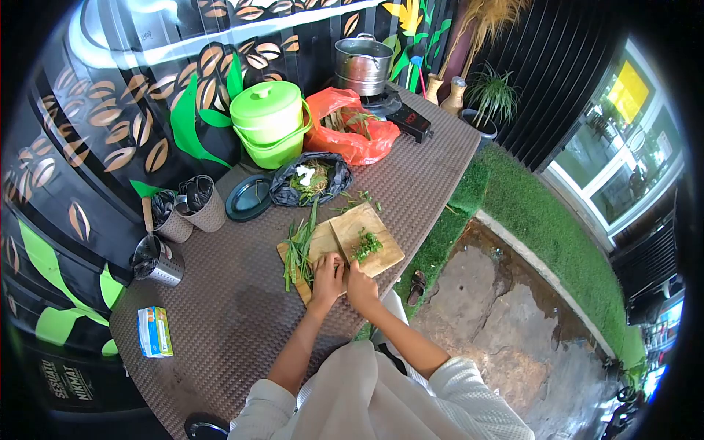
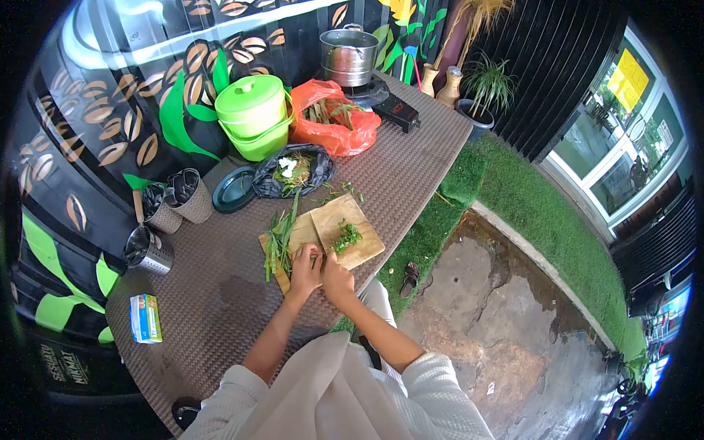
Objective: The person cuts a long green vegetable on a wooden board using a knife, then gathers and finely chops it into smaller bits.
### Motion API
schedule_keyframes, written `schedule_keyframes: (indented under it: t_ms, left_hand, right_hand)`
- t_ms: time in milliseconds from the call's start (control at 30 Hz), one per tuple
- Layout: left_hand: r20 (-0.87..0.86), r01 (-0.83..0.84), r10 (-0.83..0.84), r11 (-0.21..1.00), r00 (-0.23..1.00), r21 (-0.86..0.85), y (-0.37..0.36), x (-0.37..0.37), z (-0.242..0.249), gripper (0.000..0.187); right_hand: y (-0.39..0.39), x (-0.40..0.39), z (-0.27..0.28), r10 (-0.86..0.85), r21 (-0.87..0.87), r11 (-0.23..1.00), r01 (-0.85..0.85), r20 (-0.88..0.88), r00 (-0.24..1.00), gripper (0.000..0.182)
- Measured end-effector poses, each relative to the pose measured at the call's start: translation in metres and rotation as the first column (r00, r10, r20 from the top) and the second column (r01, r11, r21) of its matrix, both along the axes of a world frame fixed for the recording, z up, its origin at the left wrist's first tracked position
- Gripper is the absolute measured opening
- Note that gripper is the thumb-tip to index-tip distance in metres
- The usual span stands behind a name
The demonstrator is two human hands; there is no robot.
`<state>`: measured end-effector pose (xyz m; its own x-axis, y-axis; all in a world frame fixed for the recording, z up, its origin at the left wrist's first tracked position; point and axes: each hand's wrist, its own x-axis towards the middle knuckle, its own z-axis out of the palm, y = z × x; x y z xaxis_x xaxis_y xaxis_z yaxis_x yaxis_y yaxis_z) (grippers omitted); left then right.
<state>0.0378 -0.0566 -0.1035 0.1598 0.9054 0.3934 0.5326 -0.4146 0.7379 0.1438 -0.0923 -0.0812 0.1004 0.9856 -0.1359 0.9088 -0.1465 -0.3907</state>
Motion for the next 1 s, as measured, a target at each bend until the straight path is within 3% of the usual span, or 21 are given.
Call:
schedule_keyframes:
  t_ms: [100,233,467,533,600,733,800,900,967,1000]
  left_hand:
    - [-0.087,0.014,-0.008,0.998,0.996,0.065,-0.003,0.000,0.004,0.017]
    - [-0.070,-0.023,0.030,0.995,0.997,0.097,-0.006,-0.005,0.007,0.018]
    - [0.049,0.105,-0.102,0.993,0.994,-0.046,0.016,0.007,-0.001,0.018]
    - [0.110,0.112,-0.100,0.988,0.989,-0.108,0.016,0.009,0.002,0.018]
    - [-0.001,0.072,-0.072,0.997,0.997,-0.031,0.013,0.006,0.003,0.019]
    - [0.005,0.058,-0.058,0.998,0.998,-0.001,0.007,0.007,0.002,0.018]
    - [-0.065,0.045,-0.037,0.992,0.997,0.122,0.003,0.007,0.002,0.014]
    - [-0.111,0.074,-0.052,0.975,0.993,0.209,0.001,0.007,0.004,0.012]
    - [-0.137,0.065,-0.041,0.982,0.990,0.180,-0.004,0.007,0.012,0.012]
    - [-0.162,0.056,-0.030,0.985,0.986,0.161,-0.004,0.007,0.013,0.012]
  right_hand:
    - [0.004,0.008,-0.003,0.024,0.019,1.000,-0.024,-0.002,1.000,0.029]
    - [-0.002,0.024,0.003,-0.053,-0.037,0.998,0.051,-0.047,0.997,0.039]
    - [0.002,0.041,0.012,-0.006,-0.080,0.997,-0.003,-0.100,0.995,0.053]
    - [-0.001,0.043,0.015,0.009,-0.067,0.998,-0.016,-0.096,0.995,0.053]
    - [-0.006,0.040,0.015,0.029,-0.058,0.998,-0.035,-0.094,0.995,0.053]
    - [-0.019,0.025,0.006,0.004,-0.044,0.999,-0.006,-0.061,0.998,0.051]
    - [-0.019,0.018,0.002,-0.008,-0.035,0.999,0.006,-0.047,0.999,0.048]
    - [-0.012,0.017,-0.003,0.006,0.023,1.000,-0.006,-0.023,1.000,0.037]
    - [0.003,0.026,0.001,0.078,0.101,0.992,-0.080,0.016,0.997,0.026]
    - [0.009,0.029,-0.001,0.063,0.076,0.995,-0.058,-0.056,0.996,0.036]
